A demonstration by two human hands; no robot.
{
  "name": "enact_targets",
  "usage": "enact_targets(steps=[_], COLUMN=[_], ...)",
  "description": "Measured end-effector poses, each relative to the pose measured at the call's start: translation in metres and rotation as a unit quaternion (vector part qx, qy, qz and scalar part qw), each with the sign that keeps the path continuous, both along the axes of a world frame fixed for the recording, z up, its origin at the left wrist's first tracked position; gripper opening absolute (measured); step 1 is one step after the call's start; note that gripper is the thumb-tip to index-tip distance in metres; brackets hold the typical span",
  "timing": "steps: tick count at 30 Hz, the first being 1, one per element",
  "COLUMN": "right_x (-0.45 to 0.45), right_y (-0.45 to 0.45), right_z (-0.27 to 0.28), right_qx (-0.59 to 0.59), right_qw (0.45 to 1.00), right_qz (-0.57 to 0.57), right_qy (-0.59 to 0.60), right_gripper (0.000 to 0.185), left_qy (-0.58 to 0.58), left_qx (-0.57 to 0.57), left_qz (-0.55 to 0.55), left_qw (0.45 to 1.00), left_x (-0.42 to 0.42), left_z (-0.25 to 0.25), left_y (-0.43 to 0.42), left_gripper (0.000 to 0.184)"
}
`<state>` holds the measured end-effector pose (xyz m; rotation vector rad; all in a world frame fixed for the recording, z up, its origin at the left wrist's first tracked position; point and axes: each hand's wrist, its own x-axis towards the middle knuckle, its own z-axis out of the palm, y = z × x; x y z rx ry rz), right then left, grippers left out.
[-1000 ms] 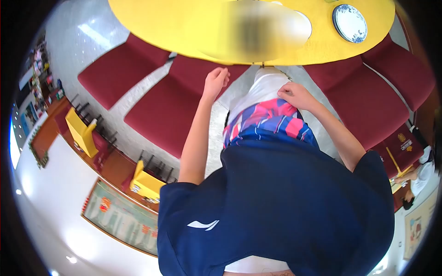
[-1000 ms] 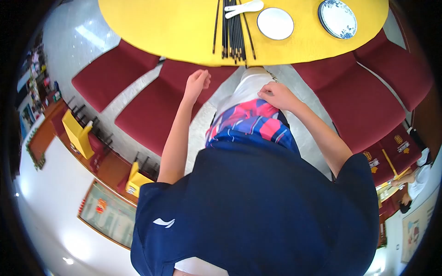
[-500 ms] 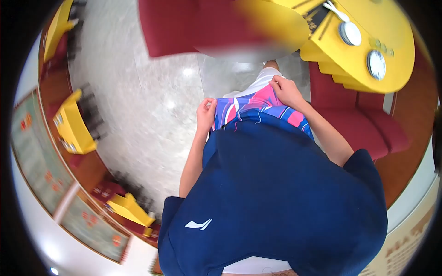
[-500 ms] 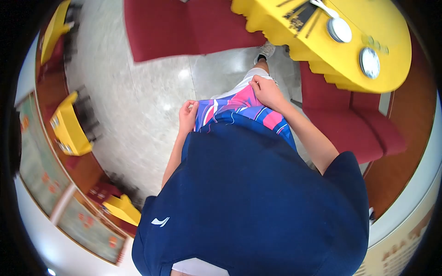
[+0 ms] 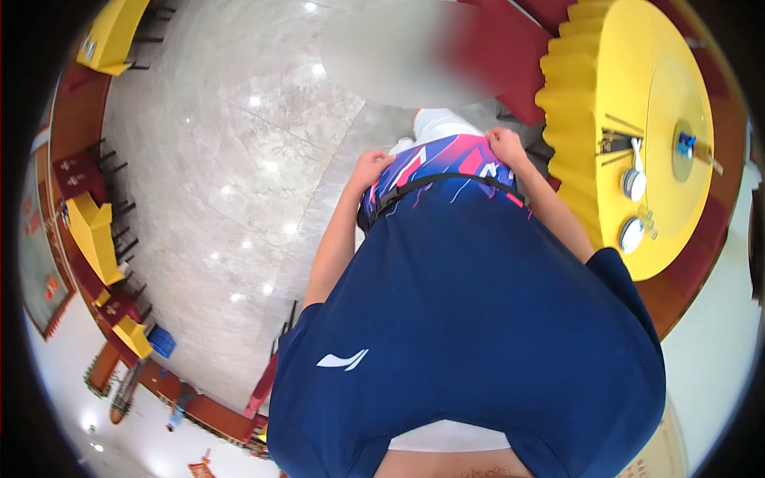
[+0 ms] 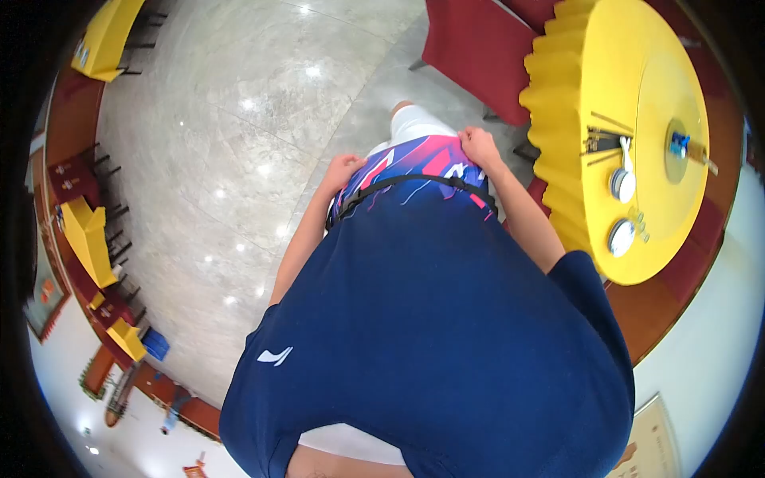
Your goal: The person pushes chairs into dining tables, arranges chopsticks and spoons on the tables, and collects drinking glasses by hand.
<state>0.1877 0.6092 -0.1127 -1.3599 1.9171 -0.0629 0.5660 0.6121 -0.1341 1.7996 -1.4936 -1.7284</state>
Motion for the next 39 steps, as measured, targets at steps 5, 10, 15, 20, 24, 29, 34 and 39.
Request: enact_targets(steps=[5, 10, 15, 20, 24, 29, 34, 39], right_x=[0.032, 0.083, 0.087, 0.105, 0.122, 0.163, 0.217, 0.360], right_y=[-0.028, -0.059, -0.109, -0.188, -0.233, -0.319, -0.410, -0.564], right_z=[0.053, 0.103, 0.059, 0.027, -0.016, 0.004, -0.005, 0.105], right_qx=[0.100, 0.186, 0.105, 0.139, 0.131, 0.109, 0.097, 0.030], right_qw=[0.973, 0.834, 0.963, 0.982, 0.990, 0.991, 0.986, 0.970], right_qz=[-0.125, -0.387, -0.171, -0.069, 0.037, 0.071, 0.138, 0.227], right_qy=[-0.166, -0.346, -0.180, -0.108, -0.035, 0.023, 0.011, -0.085], right_gripper=[0.051, 0.052, 0.057, 0.061, 0.058, 0.058, 0.035, 0.025], left_qy=[0.096, 0.155, 0.053, -0.075, -0.177, -0.271, -0.157, -0.087], left_qx=[0.153, 0.195, 0.166, 0.108, 0.079, 0.043, 0.059, 0.000], left_qz=[0.198, 0.371, 0.437, 0.479, 0.502, 0.513, 0.601, 0.649], left_qw=[0.963, 0.894, 0.882, 0.868, 0.843, 0.813, 0.781, 0.756], left_x=[0.085, 0.102, 0.112, 0.132, 0.141, 0.167, 0.188, 0.230], left_z=[0.023, 0.110, 0.090, 0.077, 0.067, -0.014, -0.026, -0.008], left_y=[0.034, 0.070, 0.043, -0.022, -0.050, -0.042, -0.096, -0.176], left_gripper=[0.046, 0.045, 0.046, 0.048, 0.049, 0.050, 0.044, 0.041])
